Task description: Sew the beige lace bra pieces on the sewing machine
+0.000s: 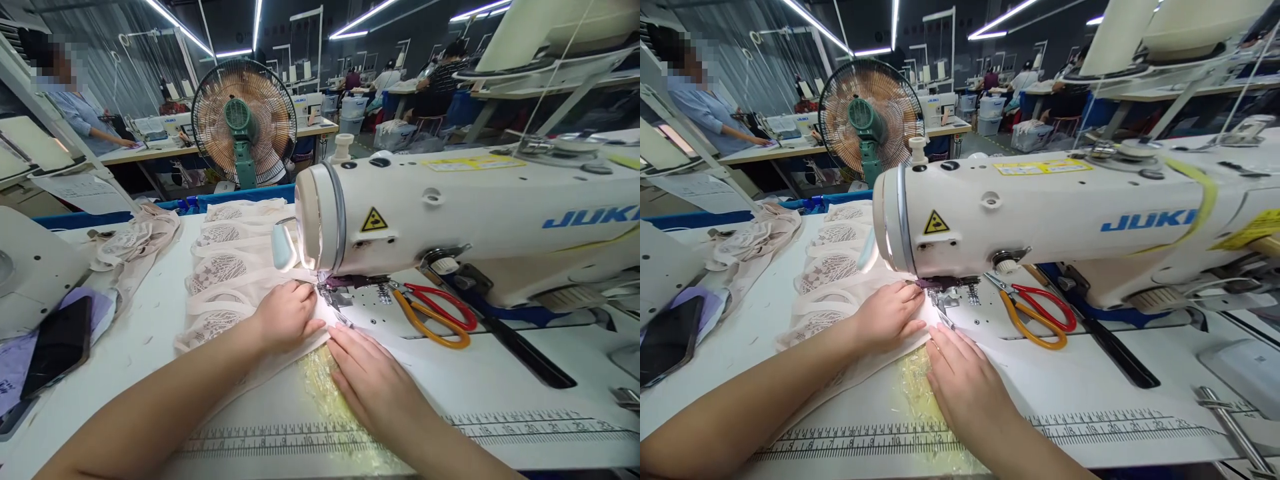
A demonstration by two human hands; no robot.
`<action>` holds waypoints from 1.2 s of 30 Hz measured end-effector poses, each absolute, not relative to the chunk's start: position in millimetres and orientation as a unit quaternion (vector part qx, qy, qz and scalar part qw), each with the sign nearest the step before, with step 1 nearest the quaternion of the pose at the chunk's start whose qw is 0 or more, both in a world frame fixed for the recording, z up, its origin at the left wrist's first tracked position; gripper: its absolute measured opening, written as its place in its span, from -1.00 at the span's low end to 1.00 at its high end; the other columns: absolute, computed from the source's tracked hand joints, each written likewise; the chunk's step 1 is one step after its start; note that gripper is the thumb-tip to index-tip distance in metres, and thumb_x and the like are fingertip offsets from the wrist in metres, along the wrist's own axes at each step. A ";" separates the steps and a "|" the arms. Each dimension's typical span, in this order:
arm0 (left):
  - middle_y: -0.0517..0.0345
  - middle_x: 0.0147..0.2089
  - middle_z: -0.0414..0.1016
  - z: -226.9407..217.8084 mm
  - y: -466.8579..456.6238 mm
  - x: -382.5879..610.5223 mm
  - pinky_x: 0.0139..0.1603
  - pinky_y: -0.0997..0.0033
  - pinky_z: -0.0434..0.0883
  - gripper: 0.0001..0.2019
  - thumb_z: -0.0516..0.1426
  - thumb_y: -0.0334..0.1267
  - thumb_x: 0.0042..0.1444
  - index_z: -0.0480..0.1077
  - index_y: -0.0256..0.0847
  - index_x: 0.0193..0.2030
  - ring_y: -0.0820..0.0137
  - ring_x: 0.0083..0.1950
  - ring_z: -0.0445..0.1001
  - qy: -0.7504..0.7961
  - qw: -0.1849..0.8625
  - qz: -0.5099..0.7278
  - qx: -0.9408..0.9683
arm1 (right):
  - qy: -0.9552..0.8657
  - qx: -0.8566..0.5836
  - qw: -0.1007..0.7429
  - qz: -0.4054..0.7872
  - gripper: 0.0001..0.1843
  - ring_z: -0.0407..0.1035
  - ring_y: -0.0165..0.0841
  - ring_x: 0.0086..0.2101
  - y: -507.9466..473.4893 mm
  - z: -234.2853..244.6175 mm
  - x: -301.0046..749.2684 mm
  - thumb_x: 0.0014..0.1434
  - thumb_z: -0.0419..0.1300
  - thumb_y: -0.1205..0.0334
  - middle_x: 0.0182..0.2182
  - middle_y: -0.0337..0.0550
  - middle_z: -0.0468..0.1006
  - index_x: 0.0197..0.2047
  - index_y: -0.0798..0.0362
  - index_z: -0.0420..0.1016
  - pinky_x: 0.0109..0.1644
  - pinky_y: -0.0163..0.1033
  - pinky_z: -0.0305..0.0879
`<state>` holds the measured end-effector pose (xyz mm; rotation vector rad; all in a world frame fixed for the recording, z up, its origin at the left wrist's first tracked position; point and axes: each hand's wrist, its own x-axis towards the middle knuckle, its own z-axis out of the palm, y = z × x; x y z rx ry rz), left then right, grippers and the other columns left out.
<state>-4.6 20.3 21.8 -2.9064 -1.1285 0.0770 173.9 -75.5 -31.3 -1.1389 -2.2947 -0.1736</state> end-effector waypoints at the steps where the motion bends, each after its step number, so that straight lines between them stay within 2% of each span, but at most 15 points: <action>1: -0.13 0.01 0.37 22.1 19.8 -4.1 -0.03 0.15 0.36 -0.52 -0.05 0.02 0.24 0.31 -0.37 0.06 0.15 -0.05 0.33 -0.366 0.012 0.028 -0.930 | -0.857 -0.425 0.284 -0.063 -0.67 0.33 -0.15 0.04 -75.4 -31.2 173.9 0.23 -0.04 0.34 0.01 0.06 0.49 -0.02 0.20 0.44 0.09 0.00 0.32; 8: -0.11 -0.01 0.37 27.4 16.9 -1.0 -0.02 0.14 0.34 -0.54 -0.03 0.00 0.23 0.31 -0.35 0.06 0.13 -0.02 0.31 -0.388 0.006 0.047 -0.921 | -0.852 -0.423 0.304 -0.050 -0.69 0.34 -0.18 0.03 -75.0 -28.4 171.9 0.23 -0.04 0.36 -0.01 0.05 0.50 -0.06 0.20 0.44 0.09 -0.02 0.32; 20: -0.08 -0.08 0.38 19.3 18.6 -6.7 -0.08 0.16 0.34 -0.58 -0.06 0.00 0.24 0.34 -0.30 0.00 0.17 -0.12 0.32 -0.359 0.021 0.003 -0.933 | -0.852 -0.427 0.302 -0.038 -0.69 0.34 -0.19 0.04 -74.8 -28.1 172.6 0.21 -0.04 0.38 0.01 0.05 0.49 -0.05 0.18 0.44 0.10 -0.02 0.33; 36: -0.10 -0.03 0.39 18.0 17.4 -9.1 -0.14 0.17 0.34 -0.56 -0.06 0.00 0.24 0.33 -0.30 0.06 0.15 -0.11 0.34 -0.350 0.038 0.012 -0.936 | -0.846 -0.425 0.321 -0.040 -0.69 0.32 -0.17 0.06 -77.4 -27.9 174.9 0.21 -0.04 0.41 0.00 0.09 0.49 -0.04 0.19 0.43 0.09 0.01 0.35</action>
